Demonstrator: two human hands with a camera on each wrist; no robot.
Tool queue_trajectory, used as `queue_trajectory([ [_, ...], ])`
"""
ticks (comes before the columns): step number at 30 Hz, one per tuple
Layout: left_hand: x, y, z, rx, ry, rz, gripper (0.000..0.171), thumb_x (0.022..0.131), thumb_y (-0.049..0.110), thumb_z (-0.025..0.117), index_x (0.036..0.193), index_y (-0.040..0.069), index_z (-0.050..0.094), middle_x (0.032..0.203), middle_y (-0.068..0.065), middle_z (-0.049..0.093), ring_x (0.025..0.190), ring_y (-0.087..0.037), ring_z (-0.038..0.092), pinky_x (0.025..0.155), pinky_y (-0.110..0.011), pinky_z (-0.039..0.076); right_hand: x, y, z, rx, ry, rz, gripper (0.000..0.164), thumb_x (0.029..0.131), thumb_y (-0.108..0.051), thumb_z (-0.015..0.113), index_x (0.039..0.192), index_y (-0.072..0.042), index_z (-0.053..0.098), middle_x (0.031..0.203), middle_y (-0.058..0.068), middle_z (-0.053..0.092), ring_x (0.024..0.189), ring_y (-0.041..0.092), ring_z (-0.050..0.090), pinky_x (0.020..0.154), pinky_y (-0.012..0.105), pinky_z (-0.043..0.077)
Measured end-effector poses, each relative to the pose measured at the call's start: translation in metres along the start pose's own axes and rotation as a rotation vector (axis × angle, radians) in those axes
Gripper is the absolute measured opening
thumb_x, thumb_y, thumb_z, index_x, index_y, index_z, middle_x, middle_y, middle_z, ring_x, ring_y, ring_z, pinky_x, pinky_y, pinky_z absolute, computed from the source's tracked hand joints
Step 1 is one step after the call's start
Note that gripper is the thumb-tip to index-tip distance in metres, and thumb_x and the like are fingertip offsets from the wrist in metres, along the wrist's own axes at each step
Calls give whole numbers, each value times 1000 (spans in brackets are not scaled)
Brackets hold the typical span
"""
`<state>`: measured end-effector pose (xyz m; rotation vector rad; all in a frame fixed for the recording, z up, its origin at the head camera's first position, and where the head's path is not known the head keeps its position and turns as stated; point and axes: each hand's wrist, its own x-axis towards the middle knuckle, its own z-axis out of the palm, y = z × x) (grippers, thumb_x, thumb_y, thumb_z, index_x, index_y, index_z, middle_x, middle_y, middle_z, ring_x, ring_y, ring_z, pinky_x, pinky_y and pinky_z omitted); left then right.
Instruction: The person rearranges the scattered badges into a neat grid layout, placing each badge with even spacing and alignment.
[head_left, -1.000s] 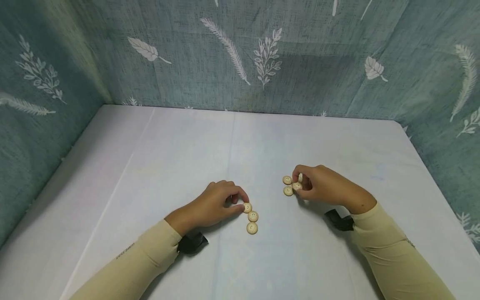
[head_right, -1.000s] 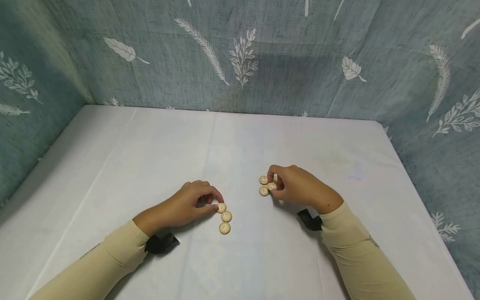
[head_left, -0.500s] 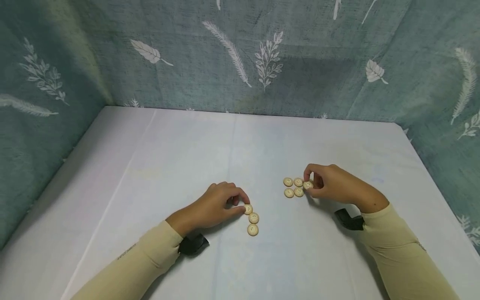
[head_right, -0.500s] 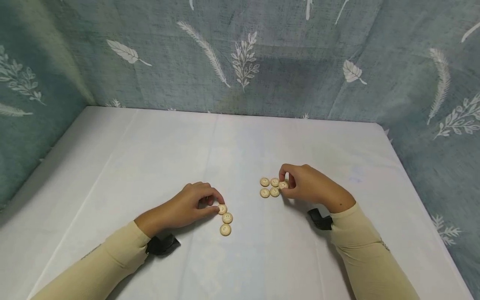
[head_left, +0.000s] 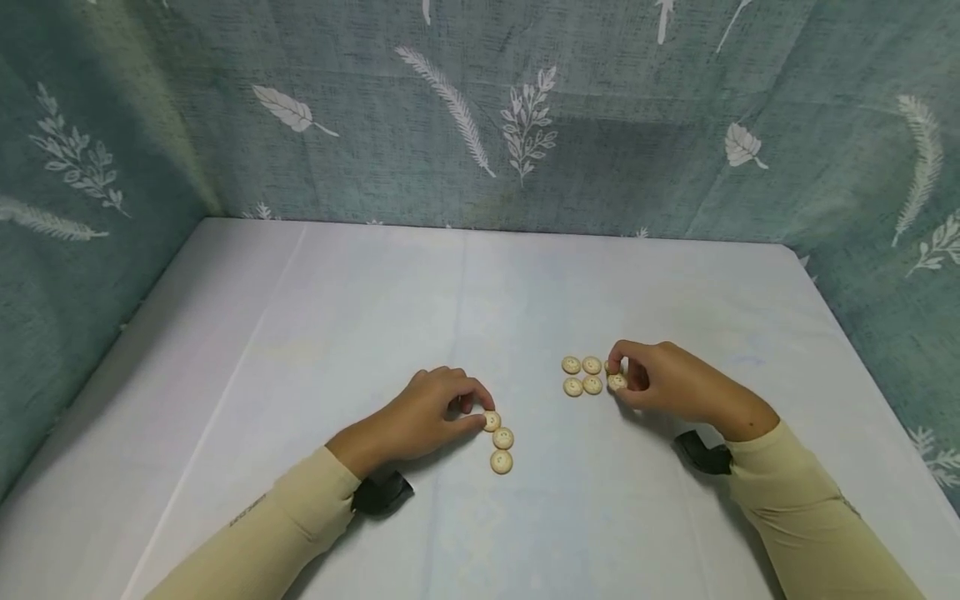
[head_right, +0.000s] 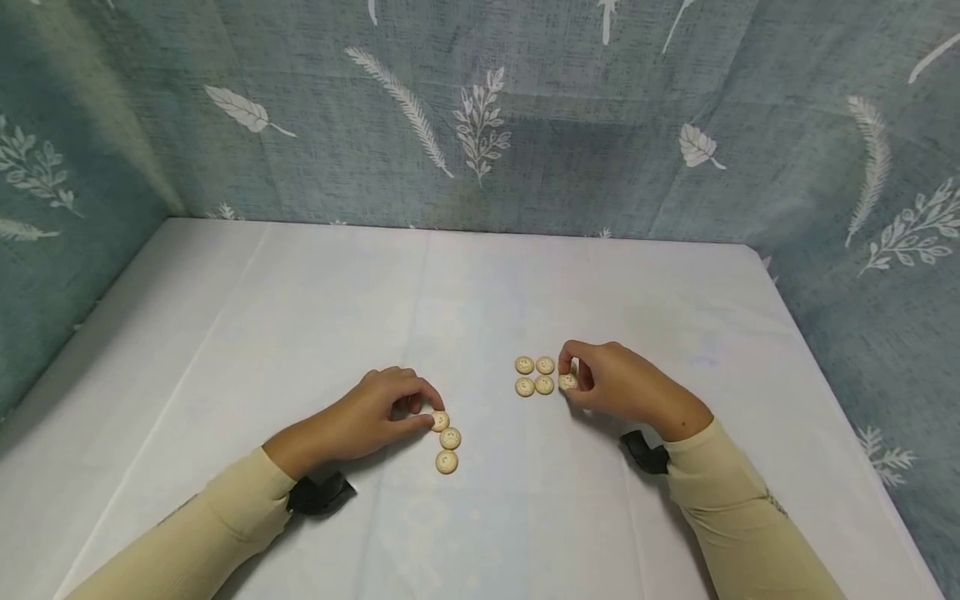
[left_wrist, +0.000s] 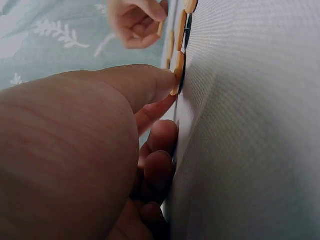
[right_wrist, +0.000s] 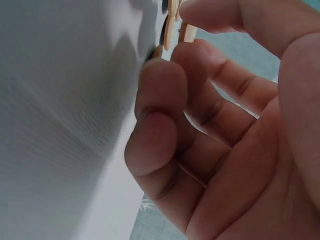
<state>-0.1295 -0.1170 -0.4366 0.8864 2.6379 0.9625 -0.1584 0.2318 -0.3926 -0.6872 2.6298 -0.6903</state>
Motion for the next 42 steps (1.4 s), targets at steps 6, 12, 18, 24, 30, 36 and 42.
queue_trajectory([
  [6, 1, 2, -2, 13, 4, 9, 11, 92, 30, 73, 102, 33, 69, 82, 14, 52, 80, -5, 46, 81, -33, 30, 0, 0, 3, -40, -10, -18, 19, 88, -8, 70, 103, -14, 61, 68, -8, 53, 59, 4, 47, 56, 23, 41],
  [12, -1, 0, -1, 9, -3, 4, 11, 92, 30, 73, 102, 32, 69, 82, 14, 52, 79, -5, 46, 79, -33, 30, 0, 0, 4, -56, -10, -14, 22, 86, -4, 69, 103, -14, 61, 67, -8, 52, 60, 4, 46, 57, 23, 40],
  [18, -9, -6, -6, 12, -7, 29, 11, 92, 29, 73, 102, 31, 69, 82, 15, 52, 80, -6, 46, 81, -34, 30, -3, -13, 13, -65, 11, 22, 25, 84, -3, 69, 105, -14, 61, 68, -7, 52, 61, 5, 46, 57, 23, 39],
  [24, -17, -14, -10, 3, -40, 49, 11, 93, 30, 73, 103, 32, 69, 82, 15, 52, 80, -5, 46, 80, -33, 29, -7, -24, 24, -53, 13, 54, 24, 85, -3, 68, 105, -14, 61, 69, -7, 52, 62, 6, 47, 58, 23, 40],
  [30, -20, -16, -12, 5, -33, 74, 11, 92, 29, 73, 102, 31, 69, 82, 14, 52, 80, -6, 46, 82, -35, 30, -11, -30, 29, -60, 40, 63, 24, 85, -4, 69, 105, -14, 61, 69, -7, 53, 62, 6, 46, 58, 23, 40],
  [36, -21, -19, -9, 6, -48, 73, 10, 93, 32, 72, 103, 32, 69, 83, 14, 52, 80, -5, 46, 80, -33, 29, -11, -29, 32, -52, 20, 64, 24, 85, -4, 68, 106, -14, 61, 69, -8, 53, 62, 5, 47, 58, 23, 40],
  [42, -21, -18, -9, 10, -29, 83, 12, 91, 31, 74, 102, 31, 69, 83, 13, 52, 80, -6, 46, 81, -34, 30, -11, -30, 32, -52, 33, 69, 25, 84, -4, 68, 106, -14, 61, 69, -7, 53, 61, 6, 46, 57, 24, 39],
])
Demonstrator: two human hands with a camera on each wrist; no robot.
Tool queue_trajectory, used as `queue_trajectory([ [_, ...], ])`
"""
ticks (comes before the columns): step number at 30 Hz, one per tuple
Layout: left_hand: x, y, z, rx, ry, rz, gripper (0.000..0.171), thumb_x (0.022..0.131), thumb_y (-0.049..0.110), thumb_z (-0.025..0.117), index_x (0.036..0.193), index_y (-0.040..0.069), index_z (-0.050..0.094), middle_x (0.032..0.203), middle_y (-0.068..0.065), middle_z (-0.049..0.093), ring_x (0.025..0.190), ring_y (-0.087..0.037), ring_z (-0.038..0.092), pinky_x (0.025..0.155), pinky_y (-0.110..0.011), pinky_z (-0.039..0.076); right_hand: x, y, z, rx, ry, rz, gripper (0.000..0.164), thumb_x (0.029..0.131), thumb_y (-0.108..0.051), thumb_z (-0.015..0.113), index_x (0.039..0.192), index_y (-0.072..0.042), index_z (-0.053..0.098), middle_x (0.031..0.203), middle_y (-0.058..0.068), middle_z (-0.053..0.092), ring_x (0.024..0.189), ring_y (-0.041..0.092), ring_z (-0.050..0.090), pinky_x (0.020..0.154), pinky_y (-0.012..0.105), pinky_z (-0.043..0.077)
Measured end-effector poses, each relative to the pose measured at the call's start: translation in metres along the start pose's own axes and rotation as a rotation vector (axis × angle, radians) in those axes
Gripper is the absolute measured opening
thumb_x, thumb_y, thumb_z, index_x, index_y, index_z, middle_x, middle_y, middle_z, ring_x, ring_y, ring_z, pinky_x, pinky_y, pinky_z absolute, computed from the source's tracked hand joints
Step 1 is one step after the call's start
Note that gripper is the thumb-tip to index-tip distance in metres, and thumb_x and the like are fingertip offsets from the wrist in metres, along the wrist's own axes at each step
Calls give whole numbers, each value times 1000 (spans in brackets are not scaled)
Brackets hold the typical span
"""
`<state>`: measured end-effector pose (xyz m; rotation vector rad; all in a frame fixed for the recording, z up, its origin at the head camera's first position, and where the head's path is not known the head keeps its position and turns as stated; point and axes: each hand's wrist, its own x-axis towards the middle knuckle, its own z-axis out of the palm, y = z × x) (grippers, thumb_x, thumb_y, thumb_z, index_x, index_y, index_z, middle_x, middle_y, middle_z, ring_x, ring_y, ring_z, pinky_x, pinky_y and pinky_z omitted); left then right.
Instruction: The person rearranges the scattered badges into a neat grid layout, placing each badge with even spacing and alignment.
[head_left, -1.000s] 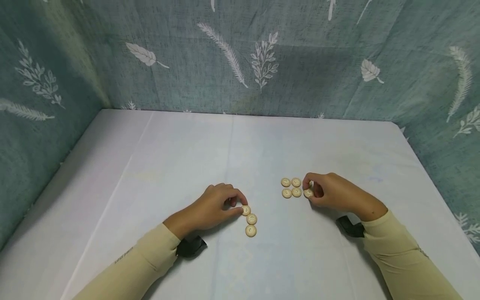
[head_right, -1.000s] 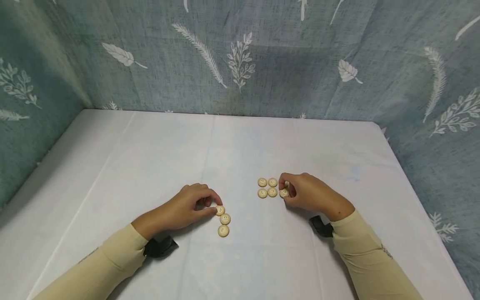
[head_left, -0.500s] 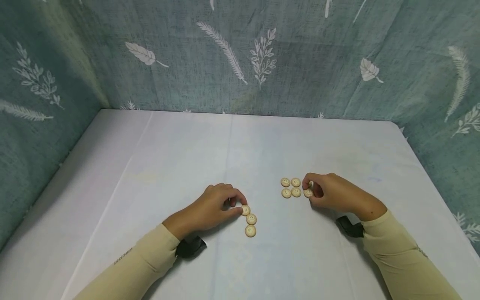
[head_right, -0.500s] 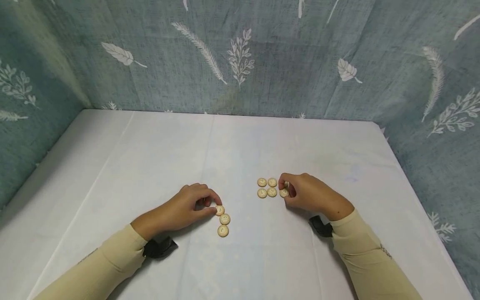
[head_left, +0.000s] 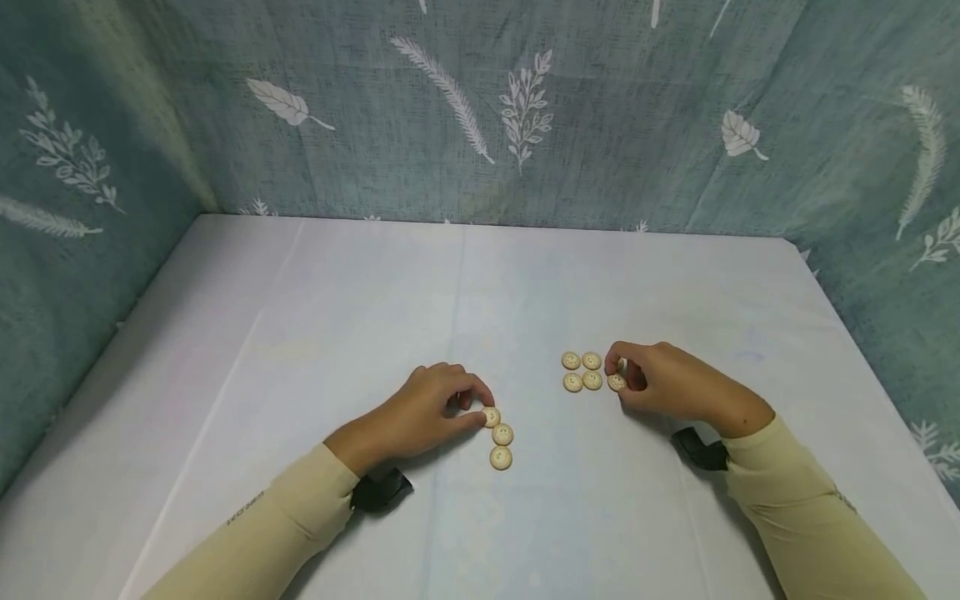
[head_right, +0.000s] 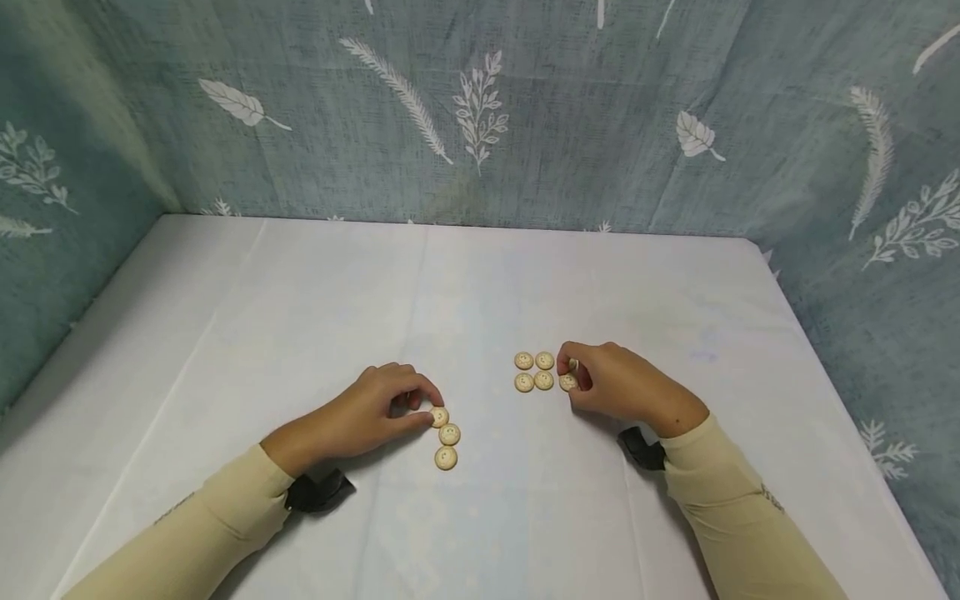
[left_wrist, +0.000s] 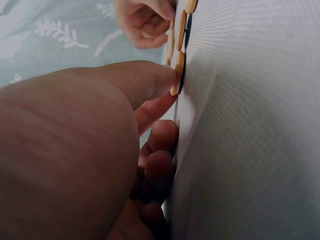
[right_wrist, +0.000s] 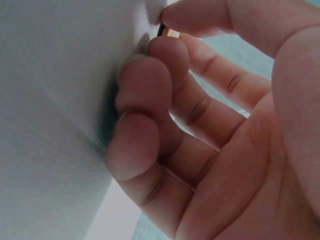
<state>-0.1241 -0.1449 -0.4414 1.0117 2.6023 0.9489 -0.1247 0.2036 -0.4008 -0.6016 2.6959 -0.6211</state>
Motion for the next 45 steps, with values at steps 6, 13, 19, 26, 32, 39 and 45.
queue_trajectory([
  [6, 0, 0, 1, -1, -23, -12, 12, 92, 32, 73, 103, 32, 69, 82, 14, 52, 78, -5, 46, 79, -33, 29, -1, 1, 1, 10, -20, 7, 25, 85, -4, 68, 106, -13, 60, 70, -7, 53, 62, 6, 47, 58, 23, 40],
  [13, 2, 1, -2, 4, -5, 2, 12, 91, 30, 74, 102, 31, 69, 82, 13, 52, 81, -6, 46, 82, -34, 30, -1, -1, -1, -3, -3, 3, 25, 85, -5, 69, 107, -14, 61, 68, -7, 53, 61, 6, 47, 58, 24, 41],
  [19, 1, 1, -3, 9, -19, -1, 12, 92, 31, 73, 102, 32, 69, 83, 13, 53, 80, -5, 47, 81, -34, 30, -1, -5, -2, -3, -9, 18, 18, 90, -12, 67, 106, -16, 60, 68, -7, 53, 58, 6, 48, 55, 24, 42],
  [26, 2, 2, -6, 10, -7, -3, 12, 91, 30, 74, 102, 31, 69, 83, 12, 53, 81, -7, 47, 82, -34, 30, 1, -17, -5, -39, 43, 11, 12, 91, -11, 63, 102, -16, 60, 66, -8, 52, 57, 7, 45, 55, 24, 39],
  [32, 1, 1, -5, 18, -3, 7, 12, 91, 30, 74, 102, 31, 69, 82, 13, 52, 80, -6, 47, 81, -33, 31, 0, -26, 1, -73, 82, -36, 8, 93, -12, 63, 100, -16, 61, 64, -11, 49, 56, 3, 42, 55, 23, 38],
  [39, 0, 0, -5, 8, -8, -3, 12, 91, 29, 74, 102, 31, 70, 82, 13, 53, 81, -6, 47, 82, -34, 31, 1, -41, 9, -82, 100, -115, 11, 93, -11, 66, 102, -16, 63, 66, -13, 50, 60, 1, 43, 59, 22, 40],
  [45, -1, 0, -3, 11, -6, -3, 13, 91, 30, 74, 103, 32, 69, 83, 13, 53, 80, -6, 46, 82, -34, 30, -1, -54, 19, -115, 118, -175, 14, 91, -12, 68, 104, -16, 65, 71, -14, 51, 65, 1, 44, 64, 22, 41],
])
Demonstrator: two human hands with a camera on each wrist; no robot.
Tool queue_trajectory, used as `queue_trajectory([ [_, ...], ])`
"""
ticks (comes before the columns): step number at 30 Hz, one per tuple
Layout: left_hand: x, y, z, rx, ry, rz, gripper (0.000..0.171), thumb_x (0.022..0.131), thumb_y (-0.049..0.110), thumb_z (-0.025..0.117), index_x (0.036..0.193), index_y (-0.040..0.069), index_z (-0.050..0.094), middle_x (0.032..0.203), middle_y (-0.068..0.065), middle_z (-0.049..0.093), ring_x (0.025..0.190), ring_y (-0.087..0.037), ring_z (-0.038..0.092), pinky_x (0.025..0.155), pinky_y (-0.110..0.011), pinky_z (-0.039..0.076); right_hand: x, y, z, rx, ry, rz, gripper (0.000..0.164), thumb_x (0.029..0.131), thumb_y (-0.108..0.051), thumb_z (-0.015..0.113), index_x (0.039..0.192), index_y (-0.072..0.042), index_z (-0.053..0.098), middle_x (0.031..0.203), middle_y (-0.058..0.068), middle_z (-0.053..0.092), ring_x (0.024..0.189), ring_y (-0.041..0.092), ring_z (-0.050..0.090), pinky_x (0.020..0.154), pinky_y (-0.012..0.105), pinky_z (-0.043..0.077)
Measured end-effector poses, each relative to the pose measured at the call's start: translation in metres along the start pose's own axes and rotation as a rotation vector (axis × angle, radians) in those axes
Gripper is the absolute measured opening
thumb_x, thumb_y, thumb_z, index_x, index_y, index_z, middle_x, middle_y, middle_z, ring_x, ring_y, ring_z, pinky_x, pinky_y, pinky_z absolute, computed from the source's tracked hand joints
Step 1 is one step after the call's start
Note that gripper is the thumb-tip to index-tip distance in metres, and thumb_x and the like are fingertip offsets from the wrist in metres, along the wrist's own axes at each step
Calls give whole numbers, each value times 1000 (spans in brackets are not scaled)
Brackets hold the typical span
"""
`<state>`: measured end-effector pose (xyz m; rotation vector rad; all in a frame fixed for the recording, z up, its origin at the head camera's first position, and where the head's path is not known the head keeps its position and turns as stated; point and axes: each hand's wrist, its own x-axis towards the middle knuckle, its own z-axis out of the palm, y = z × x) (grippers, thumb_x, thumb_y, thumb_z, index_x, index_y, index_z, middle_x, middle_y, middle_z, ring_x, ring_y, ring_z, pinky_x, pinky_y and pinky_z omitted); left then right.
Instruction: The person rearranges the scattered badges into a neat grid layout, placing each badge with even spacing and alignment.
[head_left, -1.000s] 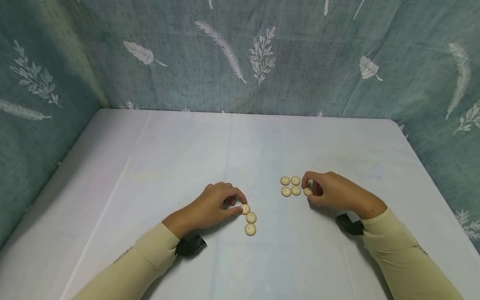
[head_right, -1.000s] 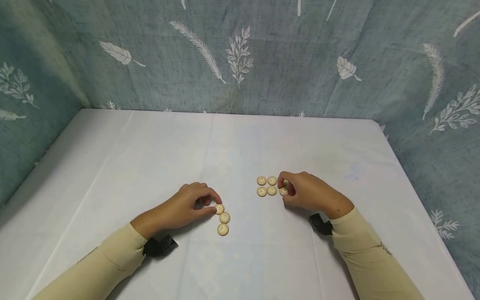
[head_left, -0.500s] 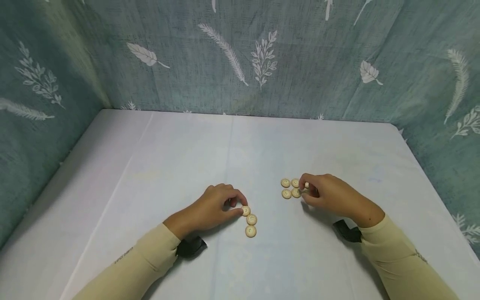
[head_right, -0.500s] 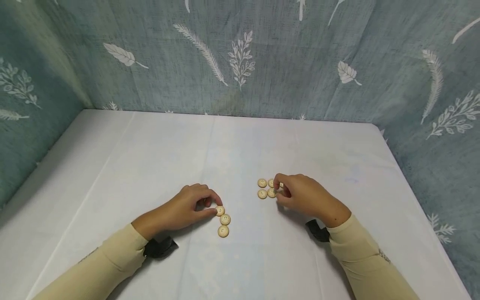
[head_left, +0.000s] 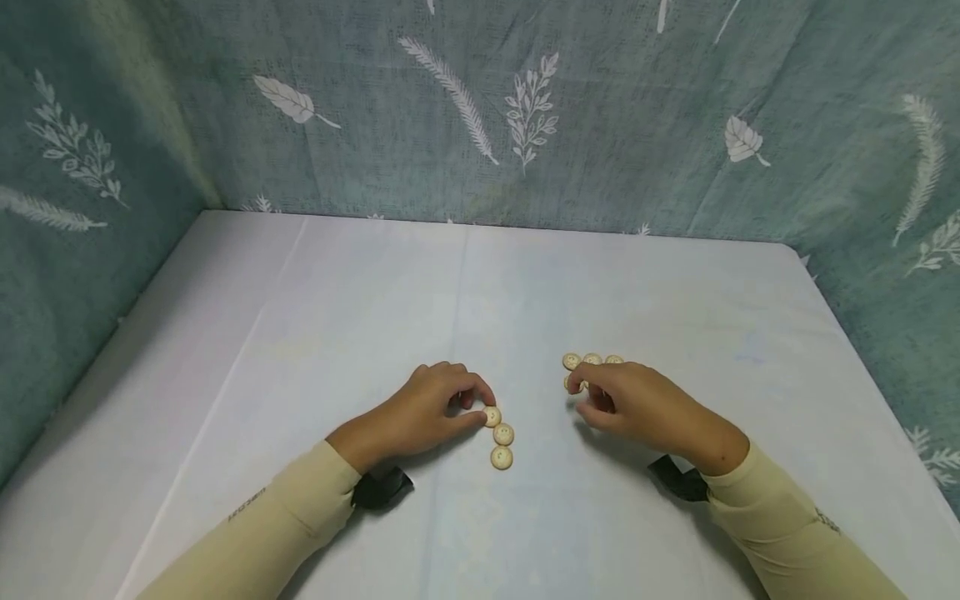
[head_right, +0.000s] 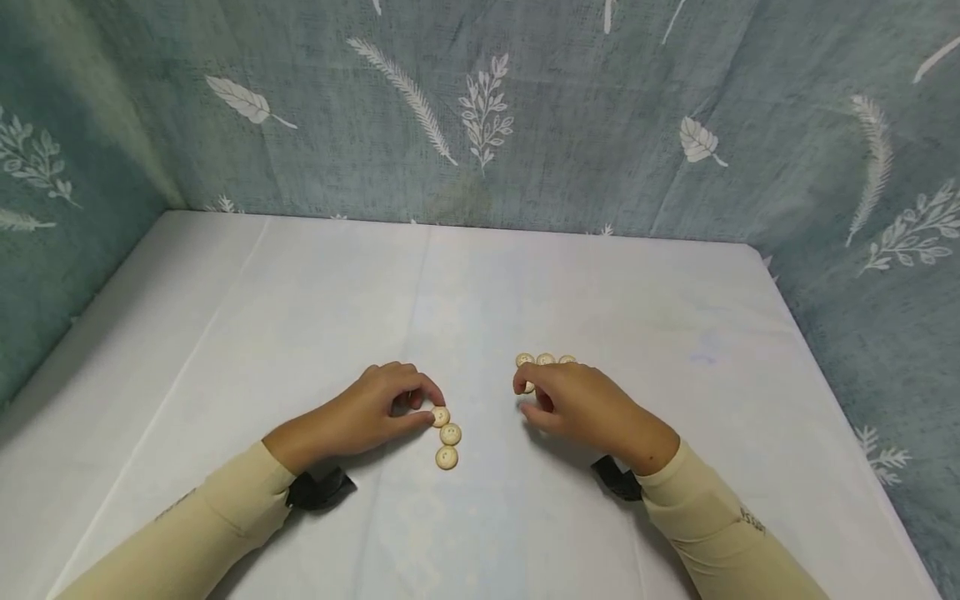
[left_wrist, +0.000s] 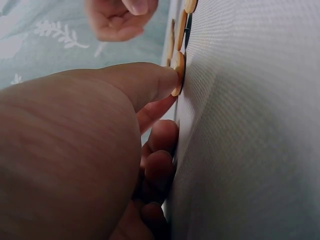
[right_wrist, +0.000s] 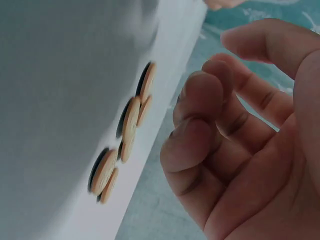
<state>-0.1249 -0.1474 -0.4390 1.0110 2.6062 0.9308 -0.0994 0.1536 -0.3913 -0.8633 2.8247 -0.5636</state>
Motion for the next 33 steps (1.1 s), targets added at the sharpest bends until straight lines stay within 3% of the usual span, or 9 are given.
queue_trajectory([
  [13, 2, 0, -2, 14, 12, 2, 13, 90, 29, 75, 102, 31, 70, 82, 13, 53, 79, -5, 46, 82, -34, 31, 2, -18, 11, -33, 76, -100, 14, 89, -15, 71, 103, -16, 67, 72, -14, 51, 61, -5, 41, 61, 19, 42],
  [33, 2, 0, -1, 19, -10, 2, 12, 91, 31, 74, 103, 31, 69, 83, 13, 53, 81, -6, 46, 83, -34, 32, -1, -41, 29, -32, 43, -259, 24, 89, -16, 74, 112, -20, 71, 78, -11, 58, 62, -5, 48, 59, 12, 41],
])
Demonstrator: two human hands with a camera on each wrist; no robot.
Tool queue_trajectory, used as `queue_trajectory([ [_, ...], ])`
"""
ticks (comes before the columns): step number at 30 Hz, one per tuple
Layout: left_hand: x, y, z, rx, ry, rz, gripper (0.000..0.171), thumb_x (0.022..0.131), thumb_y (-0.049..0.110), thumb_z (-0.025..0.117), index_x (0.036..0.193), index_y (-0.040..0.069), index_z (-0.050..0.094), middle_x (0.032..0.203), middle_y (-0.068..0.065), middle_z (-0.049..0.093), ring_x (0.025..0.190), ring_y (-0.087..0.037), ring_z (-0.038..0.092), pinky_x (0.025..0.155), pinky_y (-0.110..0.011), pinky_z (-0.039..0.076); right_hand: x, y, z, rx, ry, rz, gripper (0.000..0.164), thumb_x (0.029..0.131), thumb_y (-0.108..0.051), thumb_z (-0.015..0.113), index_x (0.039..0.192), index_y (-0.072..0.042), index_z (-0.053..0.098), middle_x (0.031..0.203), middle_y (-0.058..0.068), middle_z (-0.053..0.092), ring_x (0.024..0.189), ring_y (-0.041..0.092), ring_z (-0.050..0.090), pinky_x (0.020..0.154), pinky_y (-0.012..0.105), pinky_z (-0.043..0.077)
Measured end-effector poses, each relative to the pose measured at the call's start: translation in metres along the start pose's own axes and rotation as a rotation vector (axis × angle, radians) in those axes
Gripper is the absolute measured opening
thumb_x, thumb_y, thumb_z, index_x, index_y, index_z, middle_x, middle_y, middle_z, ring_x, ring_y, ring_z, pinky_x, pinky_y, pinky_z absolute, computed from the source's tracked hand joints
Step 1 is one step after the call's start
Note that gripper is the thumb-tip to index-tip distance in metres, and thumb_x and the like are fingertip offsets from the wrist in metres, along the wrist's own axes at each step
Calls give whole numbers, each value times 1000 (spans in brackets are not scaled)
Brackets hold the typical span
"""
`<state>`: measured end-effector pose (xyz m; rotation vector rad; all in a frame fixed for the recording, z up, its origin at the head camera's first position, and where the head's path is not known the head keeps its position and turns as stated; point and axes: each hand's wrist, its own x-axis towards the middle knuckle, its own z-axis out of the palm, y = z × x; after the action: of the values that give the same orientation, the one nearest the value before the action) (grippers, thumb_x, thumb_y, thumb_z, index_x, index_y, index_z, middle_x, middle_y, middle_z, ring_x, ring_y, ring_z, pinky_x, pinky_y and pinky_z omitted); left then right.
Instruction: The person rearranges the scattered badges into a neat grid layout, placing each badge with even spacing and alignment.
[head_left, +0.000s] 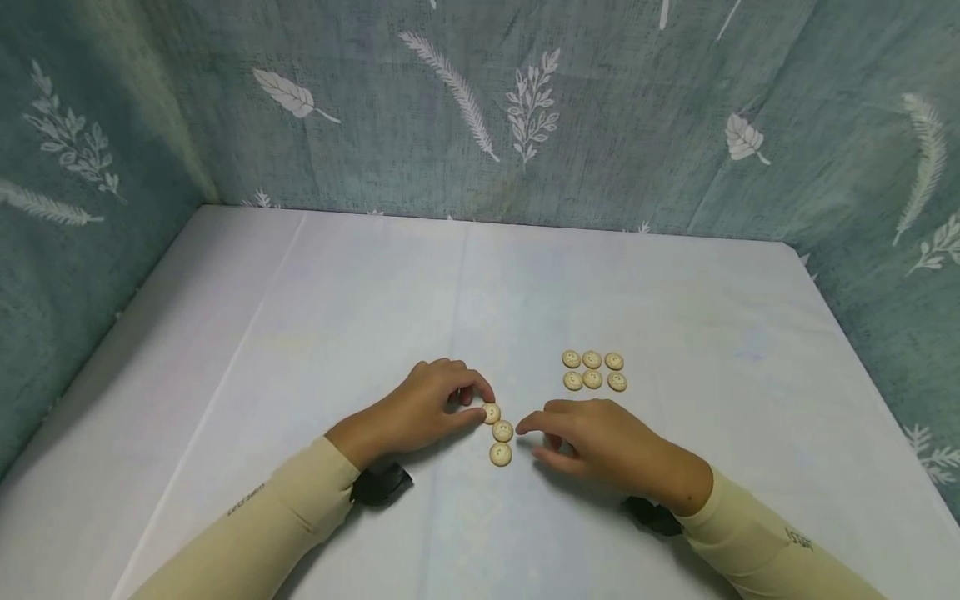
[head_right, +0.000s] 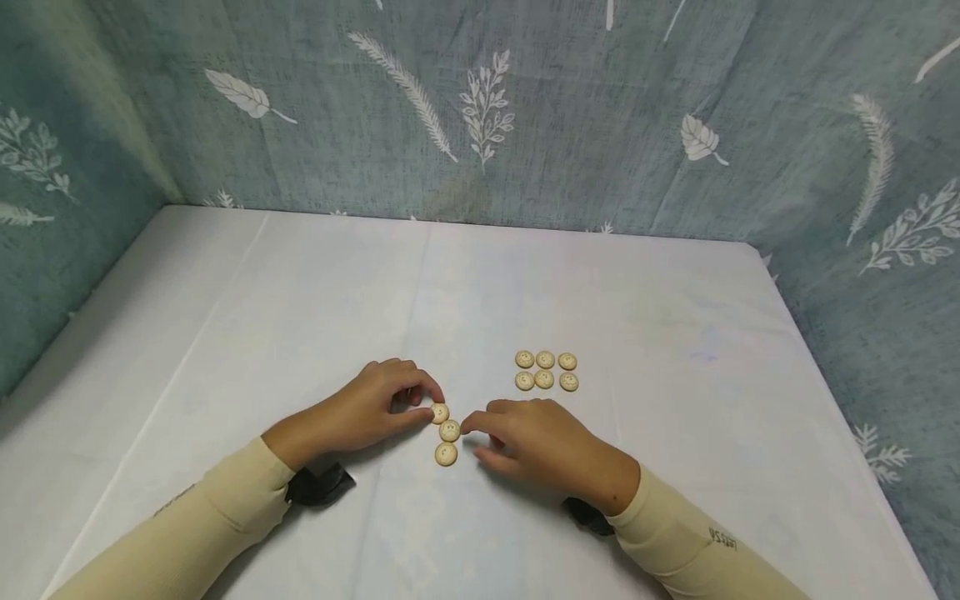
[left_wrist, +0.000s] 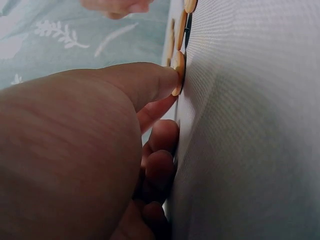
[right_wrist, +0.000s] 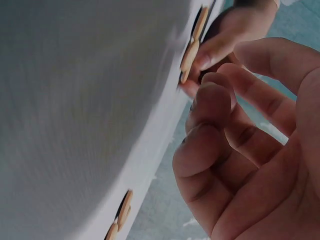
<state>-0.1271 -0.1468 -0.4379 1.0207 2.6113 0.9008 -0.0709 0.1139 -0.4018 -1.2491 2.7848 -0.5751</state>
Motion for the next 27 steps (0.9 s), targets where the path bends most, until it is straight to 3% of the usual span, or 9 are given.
queue_trajectory([
  [6, 0, 0, -1, -2, 2, 0, 12, 91, 32, 74, 103, 32, 69, 83, 13, 52, 81, -7, 46, 81, -34, 32, -1, -5, 3, 4, -42, -31, 31, 90, -22, 74, 120, -24, 68, 83, -10, 61, 62, -5, 50, 60, 13, 42],
  [21, -2, -2, 1, -8, -14, -6, 12, 92, 32, 73, 104, 31, 69, 83, 14, 52, 81, -6, 46, 84, -35, 31, -3, -7, 10, -32, -199, 2, 42, 92, -28, 70, 134, -29, 63, 92, -7, 56, 60, -3, 43, 56, 16, 39],
  [27, -1, 0, 0, -18, -1, -2, 12, 92, 31, 73, 103, 31, 69, 82, 13, 53, 81, -6, 47, 84, -35, 32, -3, -8, 10, -52, -177, -18, 44, 92, -26, 70, 135, -30, 61, 90, -7, 54, 58, -2, 39, 55, 16, 37],
])
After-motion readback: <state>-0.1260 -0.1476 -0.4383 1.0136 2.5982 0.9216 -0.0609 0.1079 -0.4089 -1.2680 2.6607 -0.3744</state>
